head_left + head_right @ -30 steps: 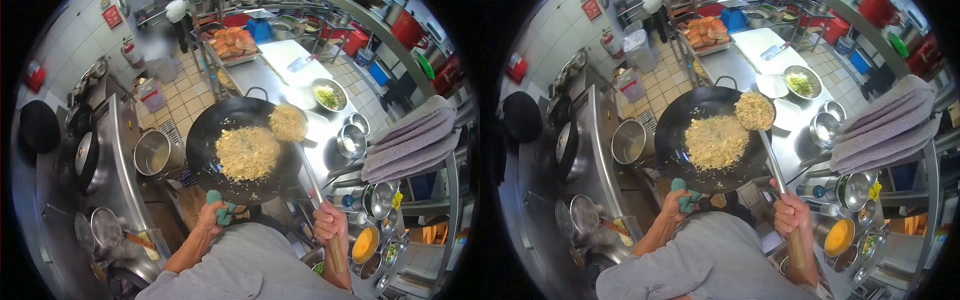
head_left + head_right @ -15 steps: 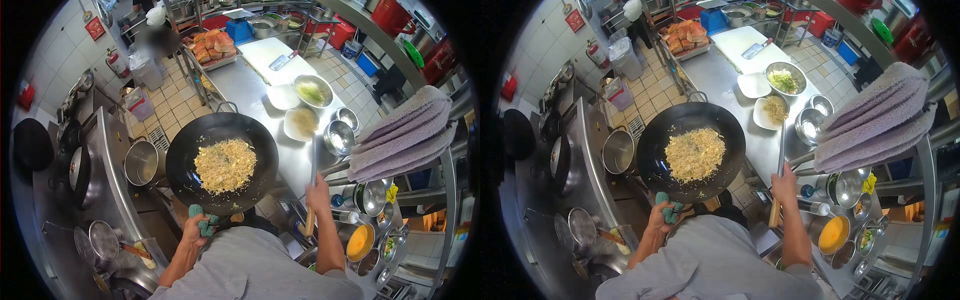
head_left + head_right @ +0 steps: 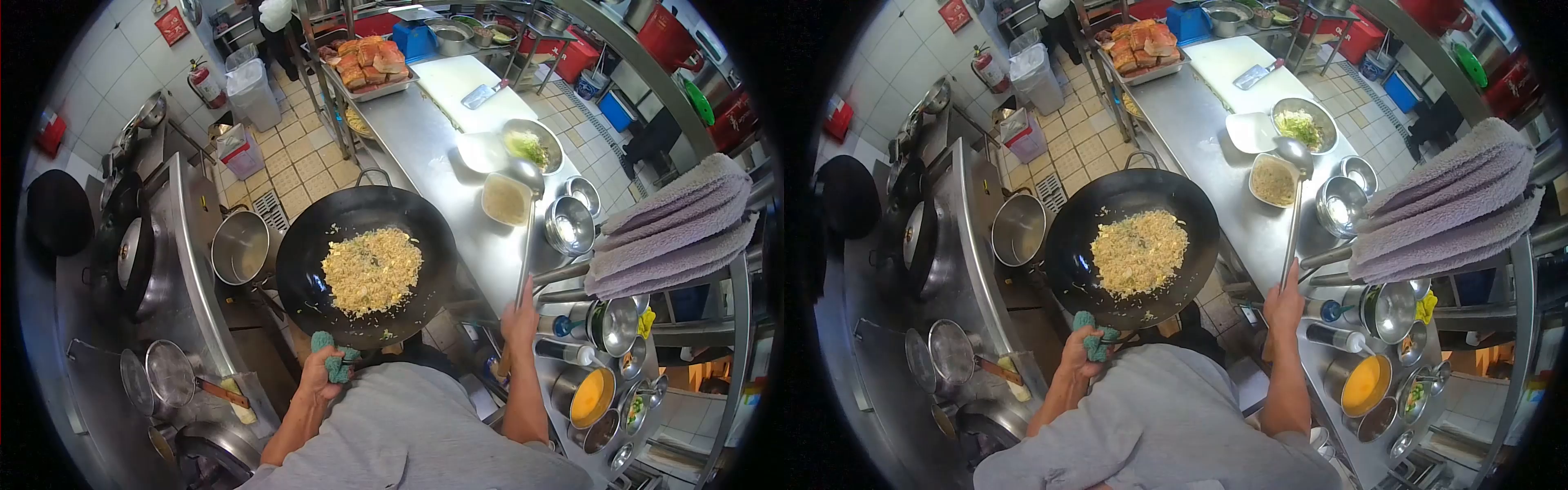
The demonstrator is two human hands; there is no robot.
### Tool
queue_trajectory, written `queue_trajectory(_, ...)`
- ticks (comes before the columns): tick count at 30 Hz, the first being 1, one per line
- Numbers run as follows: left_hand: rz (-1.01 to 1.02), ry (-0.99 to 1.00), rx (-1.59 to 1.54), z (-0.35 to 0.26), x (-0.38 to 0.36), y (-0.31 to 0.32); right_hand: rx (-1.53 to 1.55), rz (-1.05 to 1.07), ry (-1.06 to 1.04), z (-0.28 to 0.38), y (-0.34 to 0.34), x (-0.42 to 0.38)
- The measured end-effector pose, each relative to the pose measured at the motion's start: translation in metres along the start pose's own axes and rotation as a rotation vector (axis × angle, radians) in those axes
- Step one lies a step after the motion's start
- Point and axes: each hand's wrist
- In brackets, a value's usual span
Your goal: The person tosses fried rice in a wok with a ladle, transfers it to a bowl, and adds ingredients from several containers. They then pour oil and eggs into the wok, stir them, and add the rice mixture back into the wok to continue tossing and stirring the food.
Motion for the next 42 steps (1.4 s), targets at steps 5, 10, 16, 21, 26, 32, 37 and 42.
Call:
queue_trajectory(5, 0.083, -0.066, -0.117, -0.007, 0.015, -0.013, 1.202, 0.305, 0.416, 0.061, -0.056, -0.003)
queue_trajectory(10, 0.169, -0.087, -0.241, -0.016, 0.023, -0.011, 1.226, 0.579, 0.381, 0.097, -0.086, -0.055)
queue_trajectory(16, 0.164, 0.011, -0.331, -0.025, 0.003, -0.017, 0.532, 0.383, -0.531, 0.097, 0.009, -0.092)
queue_trajectory(21, 0.027, 0.186, -0.235, -0.043, 0.056, -0.019, 0.569, 0.654, -0.181, 0.148, 0.008, -0.078)
queue_trajectory(26, 0.027, 0.258, -0.214, 0.024, -0.037, -0.048, 0.484, 0.528, -0.231, 0.157, -0.028, -0.069)
queue_trajectory(32, 0.093, 0.255, -0.293, -0.007, 0.026, -0.050, 0.556, 0.707, -0.033, 0.199, -0.026, -0.043)
queue_trajectory(37, -0.069, 0.521, -0.127, -0.007, -0.006, -0.032, 0.652, 0.781, 0.036, 0.223, -0.045, -0.033)
queue_trajectory(42, -0.255, 0.774, 0.174, 0.034, 0.008, -0.056, 0.707, 1.023, 0.217, 0.222, 0.001, -0.061)
Point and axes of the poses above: each hand's wrist, its own x-axis towards the middle knuckle, its own y-axis out of the palm, z = x × y, and after that the axes turned 3 degrees about -y, right-handed
